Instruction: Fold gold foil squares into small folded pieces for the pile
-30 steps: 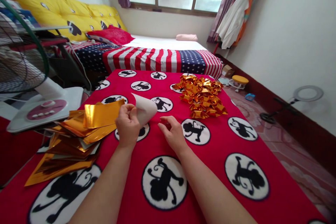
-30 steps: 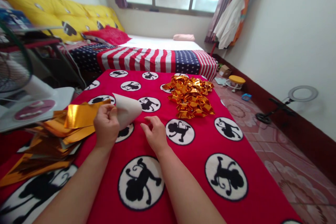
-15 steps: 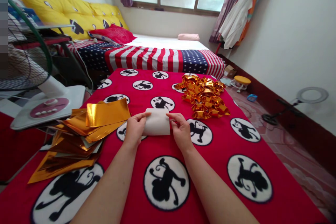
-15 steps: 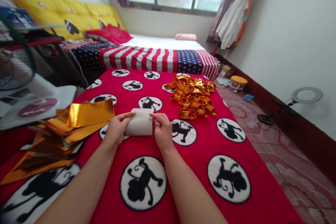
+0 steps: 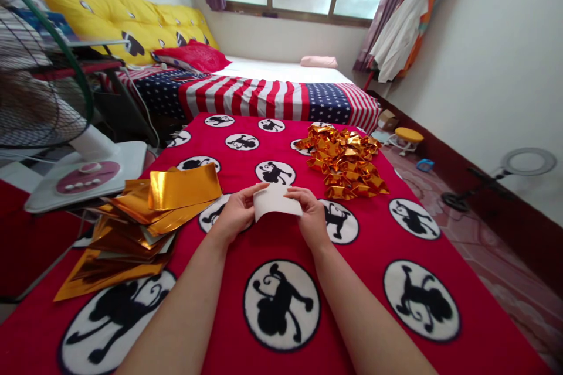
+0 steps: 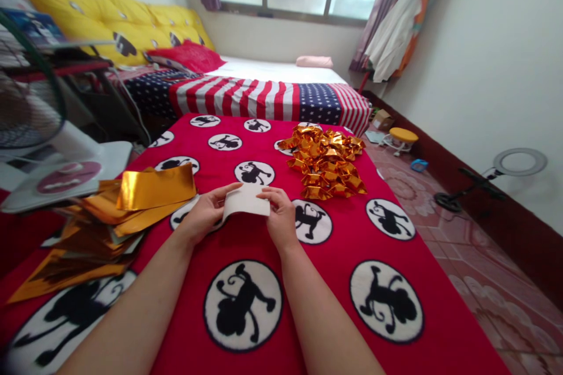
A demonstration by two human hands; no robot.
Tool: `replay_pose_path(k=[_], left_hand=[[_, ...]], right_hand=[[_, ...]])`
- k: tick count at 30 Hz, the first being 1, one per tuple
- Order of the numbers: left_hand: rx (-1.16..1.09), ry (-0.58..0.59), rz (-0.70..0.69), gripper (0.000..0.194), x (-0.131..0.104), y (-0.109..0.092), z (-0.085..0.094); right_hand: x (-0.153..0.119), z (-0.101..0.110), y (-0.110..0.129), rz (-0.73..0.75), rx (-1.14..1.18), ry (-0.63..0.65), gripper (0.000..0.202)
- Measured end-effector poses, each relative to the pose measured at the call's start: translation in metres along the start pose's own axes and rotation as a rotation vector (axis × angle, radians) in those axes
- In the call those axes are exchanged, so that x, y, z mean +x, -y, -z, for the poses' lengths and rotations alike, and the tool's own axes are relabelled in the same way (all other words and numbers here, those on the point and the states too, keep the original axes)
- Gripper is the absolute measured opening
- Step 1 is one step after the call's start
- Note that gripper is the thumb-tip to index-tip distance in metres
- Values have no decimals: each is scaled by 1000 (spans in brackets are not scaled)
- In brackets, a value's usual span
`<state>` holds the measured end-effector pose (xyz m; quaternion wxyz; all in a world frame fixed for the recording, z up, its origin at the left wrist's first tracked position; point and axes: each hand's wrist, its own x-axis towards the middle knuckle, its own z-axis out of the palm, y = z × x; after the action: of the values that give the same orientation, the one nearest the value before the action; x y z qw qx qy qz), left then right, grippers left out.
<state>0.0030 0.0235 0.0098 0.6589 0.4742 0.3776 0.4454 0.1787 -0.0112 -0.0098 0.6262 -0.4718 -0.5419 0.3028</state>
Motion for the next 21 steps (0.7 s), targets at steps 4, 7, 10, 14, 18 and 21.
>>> replay_pose_path(k=[4, 7, 10, 14, 18, 21], left_hand=[[106, 46, -30, 48, 1, 2, 0], [202, 42, -106, 32, 2, 5, 1], [236, 10, -168, 26, 1, 8, 0], [274, 13, -214, 27, 0, 8, -7], [297, 45, -212, 29, 1, 12, -12], [283, 51, -197, 28, 3, 16, -12]], right_hand=[[-1, -1, 6, 69, -5, 66, 26], [-2, -2, 9, 66, -16, 117, 16], [-1, -2, 9, 7, -6, 107, 11], [-2, -4, 4, -55, 56, 17, 19], [-2, -5, -2, -98, 119, -102, 25], [-1, -4, -3, -135, 162, -132, 25]])
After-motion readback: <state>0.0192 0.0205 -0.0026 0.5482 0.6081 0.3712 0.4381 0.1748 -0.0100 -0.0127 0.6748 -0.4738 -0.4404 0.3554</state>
